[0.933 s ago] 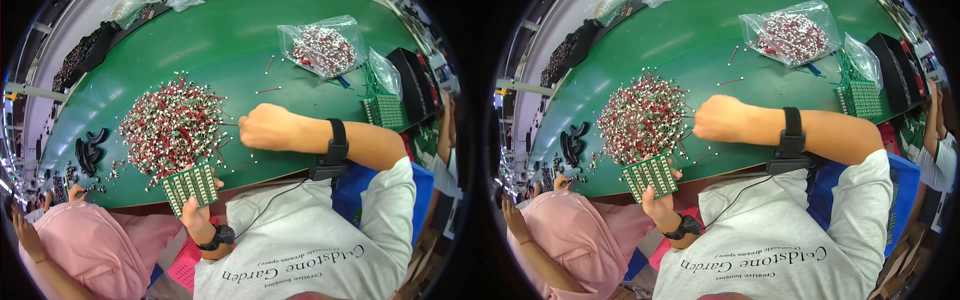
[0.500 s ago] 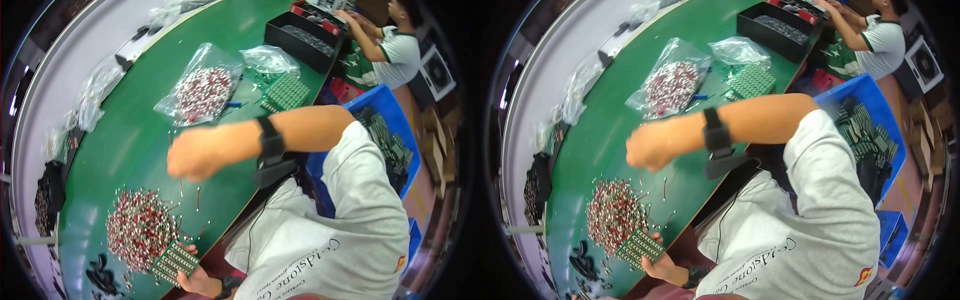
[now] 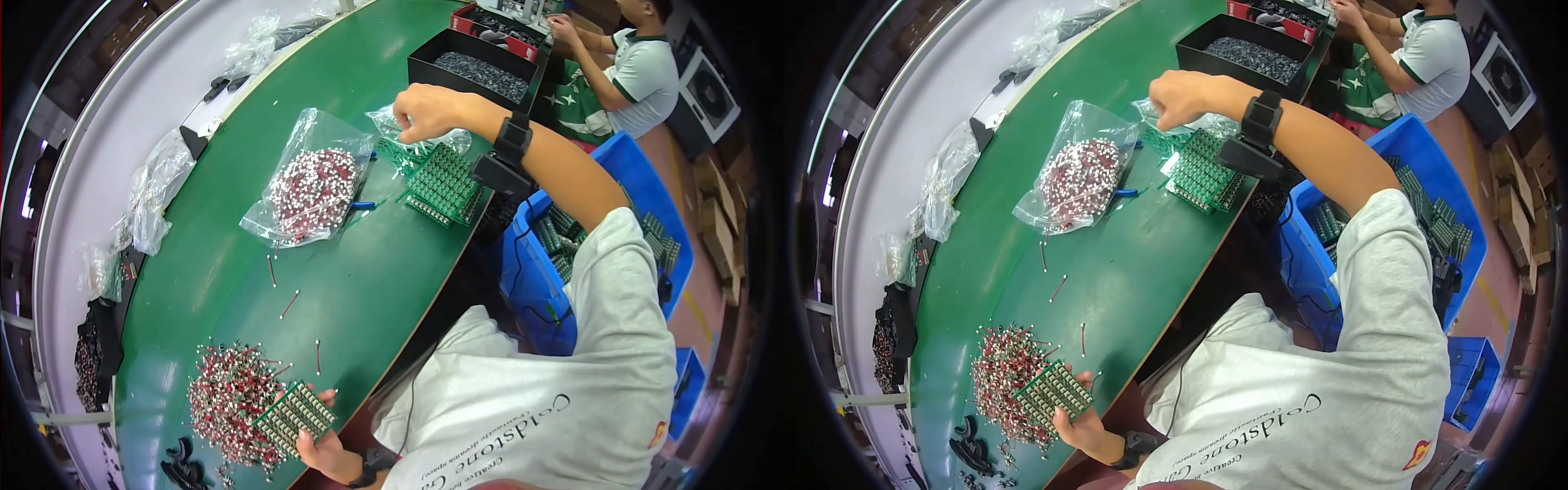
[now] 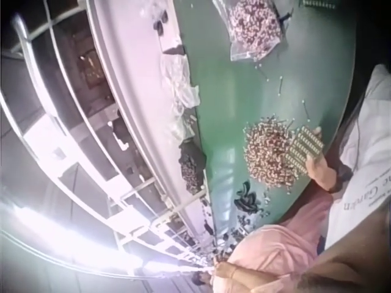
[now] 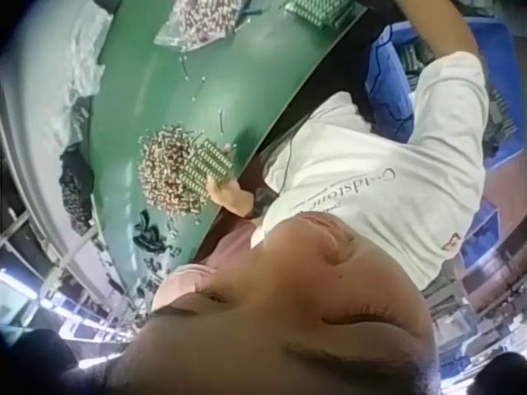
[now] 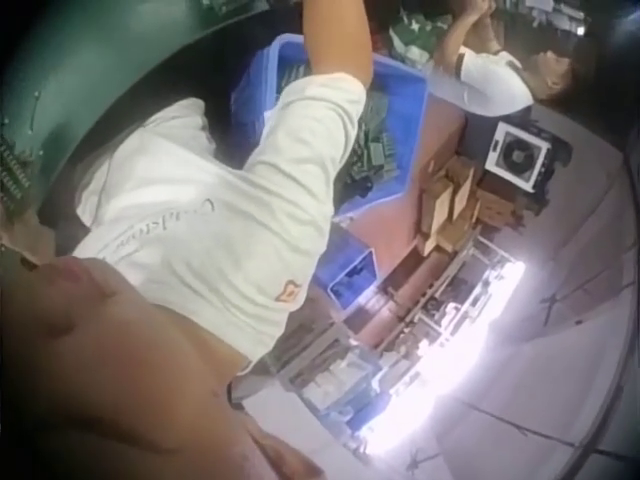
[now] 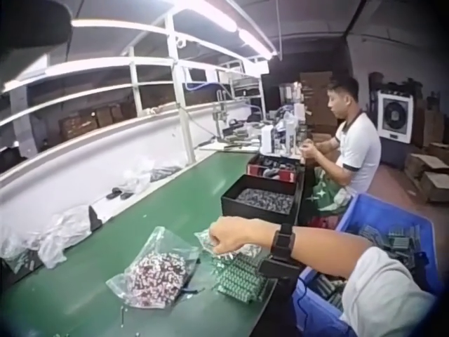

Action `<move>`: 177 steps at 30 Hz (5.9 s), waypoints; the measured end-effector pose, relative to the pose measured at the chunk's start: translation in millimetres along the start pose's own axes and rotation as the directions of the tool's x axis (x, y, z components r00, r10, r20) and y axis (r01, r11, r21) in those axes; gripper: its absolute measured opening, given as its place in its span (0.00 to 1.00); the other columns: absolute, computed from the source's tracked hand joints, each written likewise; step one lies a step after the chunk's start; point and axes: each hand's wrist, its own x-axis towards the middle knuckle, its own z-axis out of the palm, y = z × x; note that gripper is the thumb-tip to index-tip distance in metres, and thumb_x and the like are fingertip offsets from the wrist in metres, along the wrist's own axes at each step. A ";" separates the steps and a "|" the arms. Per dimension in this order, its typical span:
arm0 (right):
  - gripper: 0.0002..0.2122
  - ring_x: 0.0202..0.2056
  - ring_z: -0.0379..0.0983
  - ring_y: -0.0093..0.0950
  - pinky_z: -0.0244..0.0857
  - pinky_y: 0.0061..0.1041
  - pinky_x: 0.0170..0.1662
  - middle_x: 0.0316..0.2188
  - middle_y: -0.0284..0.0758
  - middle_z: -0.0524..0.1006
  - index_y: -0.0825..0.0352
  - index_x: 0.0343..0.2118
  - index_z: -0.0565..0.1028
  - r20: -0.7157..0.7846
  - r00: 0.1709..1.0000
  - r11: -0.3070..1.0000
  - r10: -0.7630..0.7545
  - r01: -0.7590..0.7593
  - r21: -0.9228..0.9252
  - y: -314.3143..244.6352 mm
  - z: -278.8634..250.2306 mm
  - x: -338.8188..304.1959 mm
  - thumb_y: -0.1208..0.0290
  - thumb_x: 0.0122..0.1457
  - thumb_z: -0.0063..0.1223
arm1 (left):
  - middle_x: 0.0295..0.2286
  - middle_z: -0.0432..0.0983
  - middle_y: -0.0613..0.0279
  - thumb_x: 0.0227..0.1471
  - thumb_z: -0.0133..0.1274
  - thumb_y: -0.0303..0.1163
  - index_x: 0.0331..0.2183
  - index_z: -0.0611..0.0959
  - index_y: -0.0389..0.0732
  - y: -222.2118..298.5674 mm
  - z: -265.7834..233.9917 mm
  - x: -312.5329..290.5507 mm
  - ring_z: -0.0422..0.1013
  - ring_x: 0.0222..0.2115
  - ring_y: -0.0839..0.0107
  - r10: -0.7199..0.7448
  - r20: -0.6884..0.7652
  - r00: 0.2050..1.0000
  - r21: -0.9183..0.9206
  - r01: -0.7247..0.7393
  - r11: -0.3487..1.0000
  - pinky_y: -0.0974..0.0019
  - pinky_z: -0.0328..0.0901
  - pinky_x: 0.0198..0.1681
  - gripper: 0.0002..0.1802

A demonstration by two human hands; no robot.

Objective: Manually inserting small electronic components into a green printed circuit board at a factory assembly line.

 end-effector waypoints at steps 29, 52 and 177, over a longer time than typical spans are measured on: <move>0.09 0.29 0.73 0.46 0.65 0.40 0.33 0.24 0.44 0.74 0.70 0.35 0.71 0.123 0.710 0.494 -0.694 0.345 0.798 -288.4 139.6 -14.7 0.70 0.64 0.40 | 0.47 0.70 0.36 0.41 0.49 0.39 0.54 0.66 0.33 20.0 -24.6 -28.1 0.69 0.48 0.40 0.074 -0.216 0.974 -0.135 -0.104 0.985 0.36 0.63 0.53 0.38; 0.08 0.21 0.68 0.27 0.60 0.29 0.26 0.22 0.39 0.70 0.71 0.36 0.70 -0.220 0.875 0.128 -0.430 0.301 0.945 -269.0 126.8 -23.4 0.72 0.66 0.42 | 0.50 0.67 0.36 0.44 0.50 0.38 0.58 0.60 0.33 -12.1 29.1 46.6 0.69 0.50 0.40 -0.097 -0.148 0.984 -0.425 0.025 0.905 0.44 0.65 0.55 0.40; 0.04 0.20 0.72 0.24 0.66 0.22 0.23 0.24 0.36 0.75 0.71 0.32 0.72 -0.548 0.748 0.237 -0.374 0.648 0.724 -300.6 146.7 -41.2 0.82 0.55 0.56 | 0.47 0.66 0.38 0.44 0.51 0.41 0.52 0.69 0.21 -24.6 47.1 36.3 0.67 0.47 0.52 0.532 -0.197 0.823 0.652 -0.295 0.698 0.54 0.63 0.51 0.39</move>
